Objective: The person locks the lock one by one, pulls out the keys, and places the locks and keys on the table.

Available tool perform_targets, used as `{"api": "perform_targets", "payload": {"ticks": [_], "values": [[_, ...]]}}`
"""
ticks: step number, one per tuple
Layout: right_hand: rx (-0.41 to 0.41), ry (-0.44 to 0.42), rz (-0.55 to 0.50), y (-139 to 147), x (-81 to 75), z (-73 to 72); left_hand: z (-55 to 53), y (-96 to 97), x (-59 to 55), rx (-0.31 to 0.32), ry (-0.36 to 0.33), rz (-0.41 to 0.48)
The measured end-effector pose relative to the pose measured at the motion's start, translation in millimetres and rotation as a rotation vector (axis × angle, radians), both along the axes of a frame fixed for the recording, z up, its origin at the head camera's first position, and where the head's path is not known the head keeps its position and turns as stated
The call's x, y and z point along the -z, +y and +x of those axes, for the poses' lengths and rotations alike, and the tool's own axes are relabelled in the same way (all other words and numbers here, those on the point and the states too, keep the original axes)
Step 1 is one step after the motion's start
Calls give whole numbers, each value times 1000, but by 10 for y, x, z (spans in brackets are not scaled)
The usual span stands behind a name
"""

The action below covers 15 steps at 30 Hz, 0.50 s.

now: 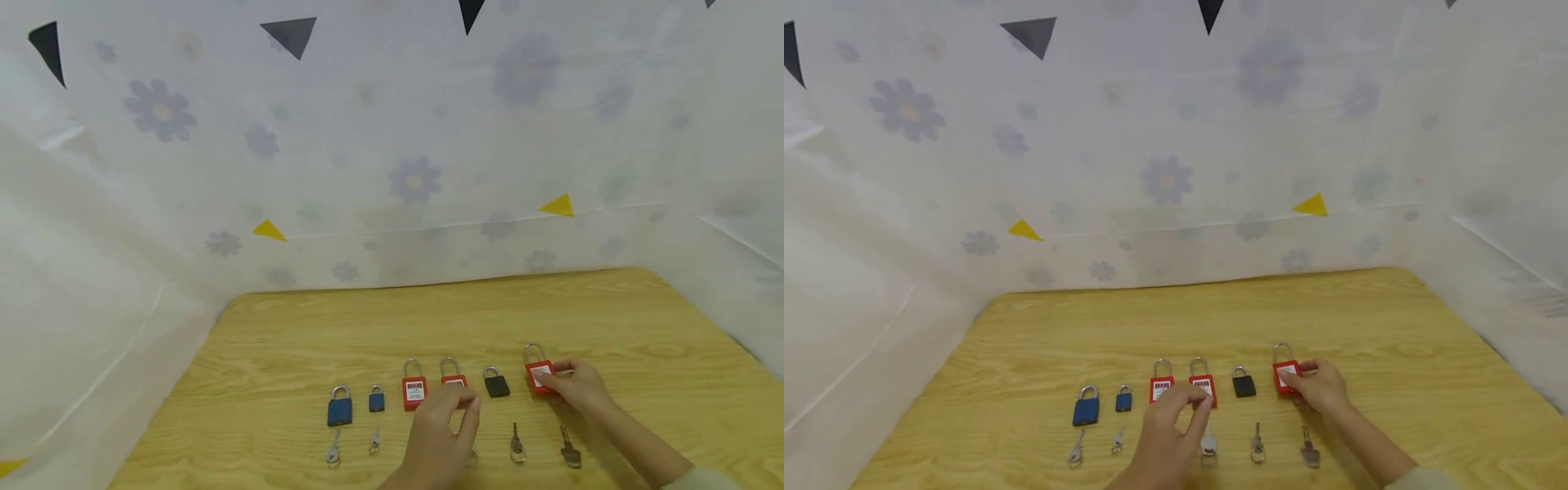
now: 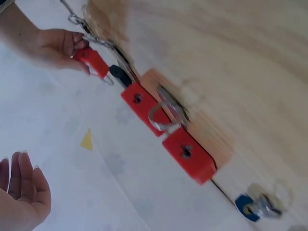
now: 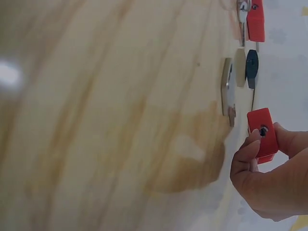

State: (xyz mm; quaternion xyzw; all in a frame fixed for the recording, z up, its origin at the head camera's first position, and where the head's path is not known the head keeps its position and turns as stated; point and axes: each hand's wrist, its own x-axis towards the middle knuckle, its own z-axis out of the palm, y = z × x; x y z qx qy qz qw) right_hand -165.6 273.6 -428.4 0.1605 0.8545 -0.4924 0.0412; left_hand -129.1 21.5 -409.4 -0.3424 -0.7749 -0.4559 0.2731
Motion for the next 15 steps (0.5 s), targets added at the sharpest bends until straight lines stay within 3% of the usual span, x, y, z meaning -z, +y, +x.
{"api": "perform_targets", "payload": {"ticks": [4,11,15], "values": [[-7,14,26,18,19,0,-14,-122,-9,-24,32,50],[-11,19,80,60,9,6,41,-225,-49,-60,-47,82],[-21,38,141,24,-13,1,65,-290,-57,-78,-55,97]]}}
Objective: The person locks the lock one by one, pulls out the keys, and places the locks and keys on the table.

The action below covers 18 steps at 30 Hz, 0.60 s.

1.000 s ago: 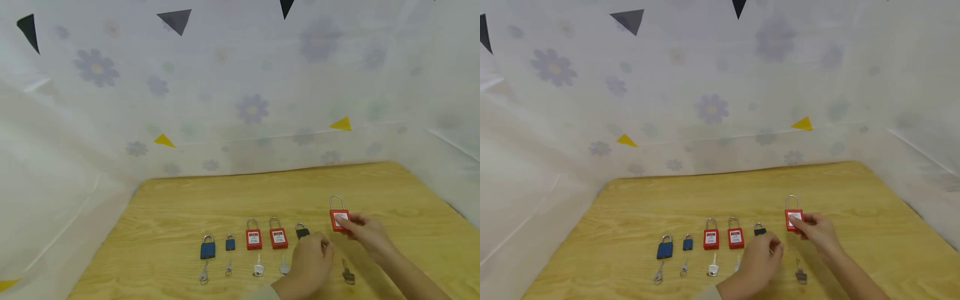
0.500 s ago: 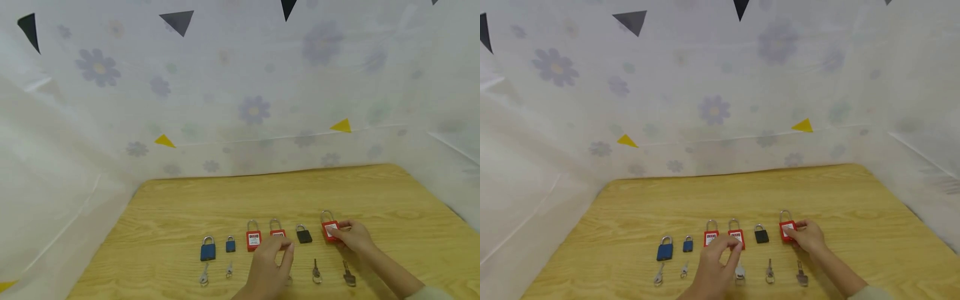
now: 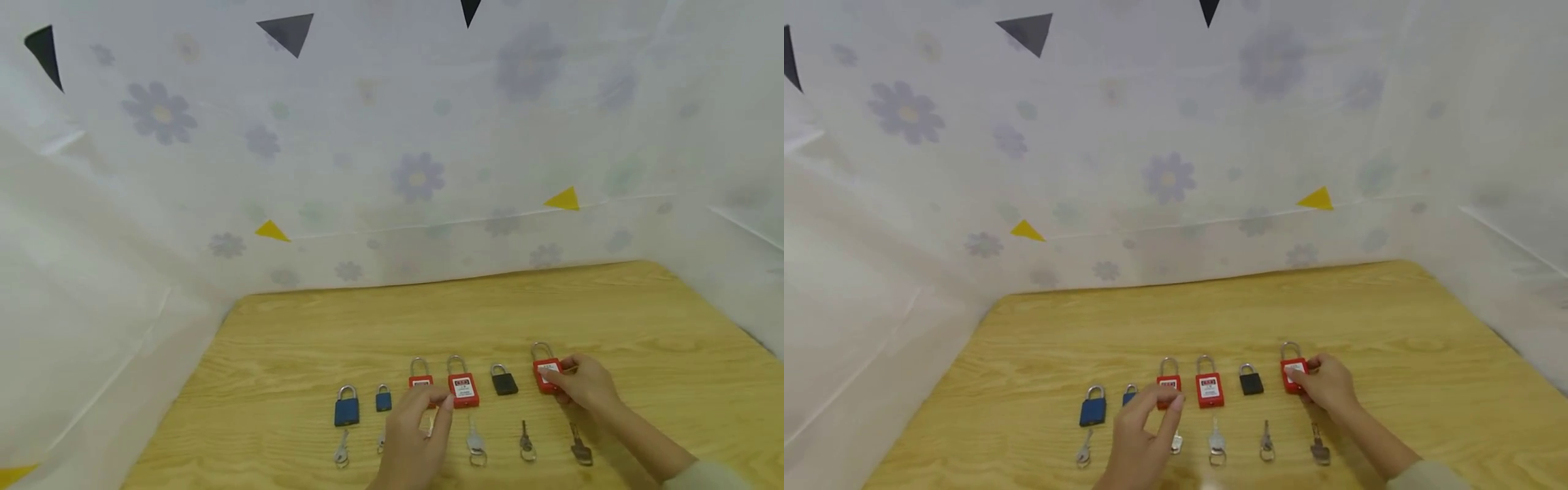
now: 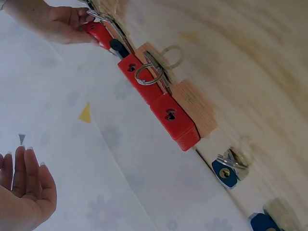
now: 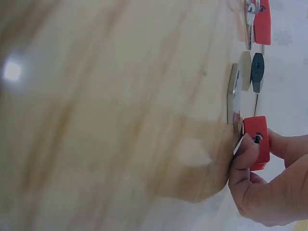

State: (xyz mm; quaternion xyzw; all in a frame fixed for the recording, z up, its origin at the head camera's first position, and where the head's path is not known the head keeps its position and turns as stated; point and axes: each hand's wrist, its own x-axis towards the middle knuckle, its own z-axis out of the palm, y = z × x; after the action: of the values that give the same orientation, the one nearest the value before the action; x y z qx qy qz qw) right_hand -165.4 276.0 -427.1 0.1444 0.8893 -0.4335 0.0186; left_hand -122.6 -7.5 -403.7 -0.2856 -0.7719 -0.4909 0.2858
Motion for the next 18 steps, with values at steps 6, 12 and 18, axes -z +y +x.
{"api": "perform_targets", "payload": {"ticks": [6,12,18], "values": [[-29,21,84,-38,20,14,24,-199,5,-96,34,43],[-63,21,232,-5,53,-15,-8,-416,-12,-165,64,61],[-96,-11,250,68,58,15,-20,-549,11,-229,44,49]]}}
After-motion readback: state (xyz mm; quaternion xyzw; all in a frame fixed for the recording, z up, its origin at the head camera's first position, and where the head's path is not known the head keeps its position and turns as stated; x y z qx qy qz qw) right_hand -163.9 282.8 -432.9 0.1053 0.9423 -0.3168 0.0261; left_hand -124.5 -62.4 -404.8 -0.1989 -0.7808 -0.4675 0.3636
